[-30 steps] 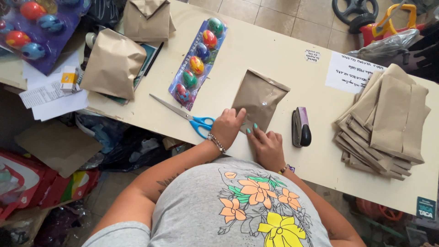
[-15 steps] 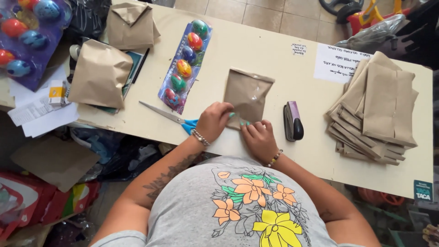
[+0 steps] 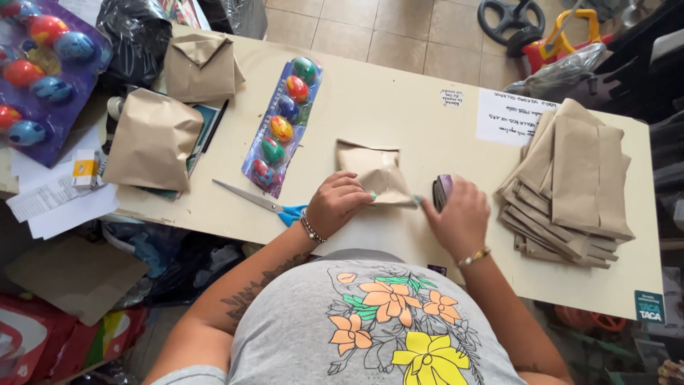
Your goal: Cutting individual plastic-wrapped balls from a strip using scissors and placing them into small brown paper bags.
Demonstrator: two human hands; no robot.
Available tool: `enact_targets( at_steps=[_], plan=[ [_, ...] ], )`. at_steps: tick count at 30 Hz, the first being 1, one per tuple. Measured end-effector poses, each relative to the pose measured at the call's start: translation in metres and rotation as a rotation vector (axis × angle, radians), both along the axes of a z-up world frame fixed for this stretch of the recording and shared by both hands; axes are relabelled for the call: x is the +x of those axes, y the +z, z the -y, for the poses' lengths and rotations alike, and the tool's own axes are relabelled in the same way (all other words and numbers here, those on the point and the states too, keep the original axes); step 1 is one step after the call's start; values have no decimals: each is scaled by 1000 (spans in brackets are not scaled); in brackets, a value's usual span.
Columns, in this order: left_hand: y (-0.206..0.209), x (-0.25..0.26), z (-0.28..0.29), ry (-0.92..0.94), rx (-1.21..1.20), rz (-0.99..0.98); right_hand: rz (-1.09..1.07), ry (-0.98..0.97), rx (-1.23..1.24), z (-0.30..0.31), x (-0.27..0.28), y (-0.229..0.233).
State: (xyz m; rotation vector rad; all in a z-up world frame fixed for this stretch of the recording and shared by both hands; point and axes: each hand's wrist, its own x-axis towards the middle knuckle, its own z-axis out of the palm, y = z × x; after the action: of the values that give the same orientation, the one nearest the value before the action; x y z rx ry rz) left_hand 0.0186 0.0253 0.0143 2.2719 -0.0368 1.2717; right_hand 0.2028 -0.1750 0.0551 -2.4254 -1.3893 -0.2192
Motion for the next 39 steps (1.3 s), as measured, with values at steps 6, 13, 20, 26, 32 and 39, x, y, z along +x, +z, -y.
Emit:
enact_targets(
  at_steps=[6, 13, 20, 26, 32, 39],
  plan=[
    [13, 17, -2, 108, 11, -52, -380, -262, -125, 6, 47, -34],
    [54, 33, -3, 230, 117, -205, -1098, 151, 1035, -27, 22, 54],
    [43, 51, -4, 263, 113, -172, -1026, 137, 1059, -83, -2, 70],
    [52, 48, 0, 250, 92, -127, -719, 335, 1006, -103, -26, 85],
    [51, 46, 7, 228, 80, -125, -654, 245, 959, -105, -18, 60],
    [46, 54, 16, 189, -61, -172, -648, 124, 997, -113, 21, 6]
  ],
)
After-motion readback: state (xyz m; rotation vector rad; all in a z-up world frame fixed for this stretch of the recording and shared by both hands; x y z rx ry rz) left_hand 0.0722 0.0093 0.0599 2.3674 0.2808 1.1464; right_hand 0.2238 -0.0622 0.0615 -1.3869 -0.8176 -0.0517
